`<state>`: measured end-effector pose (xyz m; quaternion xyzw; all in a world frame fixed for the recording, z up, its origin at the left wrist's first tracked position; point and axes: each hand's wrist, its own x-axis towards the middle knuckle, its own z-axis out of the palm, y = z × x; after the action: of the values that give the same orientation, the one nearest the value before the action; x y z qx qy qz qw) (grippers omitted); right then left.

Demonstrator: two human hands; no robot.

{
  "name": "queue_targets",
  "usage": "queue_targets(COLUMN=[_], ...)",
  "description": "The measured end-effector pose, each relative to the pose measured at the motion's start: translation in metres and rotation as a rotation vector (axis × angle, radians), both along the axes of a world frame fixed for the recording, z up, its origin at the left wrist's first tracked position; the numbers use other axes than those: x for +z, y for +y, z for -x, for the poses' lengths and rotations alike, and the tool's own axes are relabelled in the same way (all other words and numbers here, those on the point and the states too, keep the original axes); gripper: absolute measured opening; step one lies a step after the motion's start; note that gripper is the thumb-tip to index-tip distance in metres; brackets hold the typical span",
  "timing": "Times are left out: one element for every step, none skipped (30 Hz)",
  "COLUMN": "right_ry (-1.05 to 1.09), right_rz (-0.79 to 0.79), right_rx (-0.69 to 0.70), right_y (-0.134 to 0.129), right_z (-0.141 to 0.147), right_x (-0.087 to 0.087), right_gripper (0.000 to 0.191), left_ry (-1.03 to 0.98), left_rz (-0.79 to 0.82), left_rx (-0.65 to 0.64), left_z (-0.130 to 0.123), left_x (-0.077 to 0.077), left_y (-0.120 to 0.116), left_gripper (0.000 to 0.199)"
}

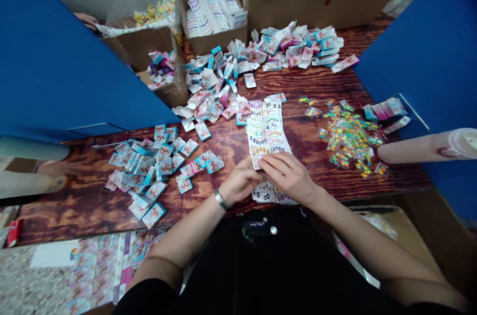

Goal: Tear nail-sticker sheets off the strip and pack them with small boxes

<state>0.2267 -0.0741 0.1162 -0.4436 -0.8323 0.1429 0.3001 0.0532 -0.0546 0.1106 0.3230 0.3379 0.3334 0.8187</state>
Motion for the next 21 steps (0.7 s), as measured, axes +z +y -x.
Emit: queue_targets(right_ry=[-0.004, 0.009, 0.035, 0.070, 0.110, 0.152, 0.191, 0.221, 0.239, 0.242, 0.228, 0.203, 0.177, 0.154, 0.136, 0.125, 0.116, 0.095, 0.069, 0.028, -0.046], right_rz=[0.000, -0.004, 0.000, 0.018, 0.051, 0.096, 0.146, 0.195, 0.230, 0.247, 0.250, 0.244, 0.234, 0.222, 0.210, 0.198, 0.190, 0.191, 0.193, 0.208, 0.223], right_rx=[0.005, 0.002, 0.003, 0.015, 0.028, 0.031, 0.017, -0.017, -0.063, -0.110, -0.145, -0.159, -0.157, -0.145, -0.128, -0.117, -0.121, -0.150, -0.199, -0.292, -0.418], right_y=[0.000, 0.000, 0.002, 0.003, 0.005, 0.006, 0.006, 0.007, 0.006, 0.005, 0.004, 0.002, 0.001, 0.000, 0.000, 0.001, 0.005, 0.011, 0.020, 0.031, 0.044], right_z=[0.000, 0.000, -0.001, -0.002, -0.002, -0.003, -0.002, -0.002, 0.000, 0.002, 0.004, 0.006, 0.007, 0.007, 0.005, 0.000, -0.009, -0.021, -0.036, -0.053, -0.073], right_x=[-0.004, -0.006, -0.008, -0.009, -0.009, -0.008, -0.007, -0.006, -0.005, -0.004, -0.005, -0.006, -0.008, -0.011, -0.014, -0.017, -0.021, -0.024, -0.028, -0.032, -0.036], right_gripper=[0.027, 0.027, 0.027, 0.027, 0.027, 0.026, 0.025, 0.024, 0.024, 0.025, 0.025, 0.023, 0.020, 0.017, 0.015, 0.014, 0.014, 0.015, 0.017, 0.018, 0.020], left_ry=[-0.014, -0.025, -0.031, -0.027, -0.005, 0.042, 0.110, 0.190, 0.270, 0.340, 0.394, 0.430, 0.452, 0.468, 0.487, 0.507, 0.522, 0.532, 0.534, 0.528, 0.516], left_rz=[-0.015, -0.031, -0.054, -0.087, -0.134, -0.193, -0.257, -0.321, -0.377, -0.422, -0.456, -0.482, -0.501, -0.515, -0.525, -0.525, -0.515, -0.495, -0.469, -0.440, -0.415], left_rx=[-0.023, -0.045, -0.060, -0.067, -0.073, -0.081, -0.091, -0.104, -0.116, -0.123, -0.129, -0.131, -0.139, -0.152, -0.170, -0.180, -0.181, -0.172, -0.160, -0.148, -0.144], left_z=[0.001, 0.001, 0.003, 0.004, 0.005, 0.007, 0.008, 0.009, 0.010, 0.010, 0.010, 0.009, 0.009, 0.008, 0.007, 0.007, 0.006, 0.006, 0.006, 0.005, 0.005], left_x=[0.002, 0.003, 0.003, 0.002, 0.000, -0.003, -0.006, -0.009, -0.012, -0.015, -0.018, -0.021, -0.023, -0.024, -0.025, -0.026, -0.027, -0.027, -0.027, -0.027, -0.028], left_y=[0.000, 0.000, 0.000, 0.000, 0.001, 0.001, 0.002, 0.002, 0.003, 0.004, 0.004, 0.005, 0.005, 0.006, 0.006, 0.005, 0.005, 0.005, 0.004, 0.004, 0.003], left_gripper=[0.051, 0.053, 0.052, 0.049, 0.043, 0.036, 0.031, 0.029, 0.031, 0.035, 0.037, 0.039, 0.040, 0.041, 0.042, 0.042, 0.041, 0.041, 0.044, 0.047, 0.051])
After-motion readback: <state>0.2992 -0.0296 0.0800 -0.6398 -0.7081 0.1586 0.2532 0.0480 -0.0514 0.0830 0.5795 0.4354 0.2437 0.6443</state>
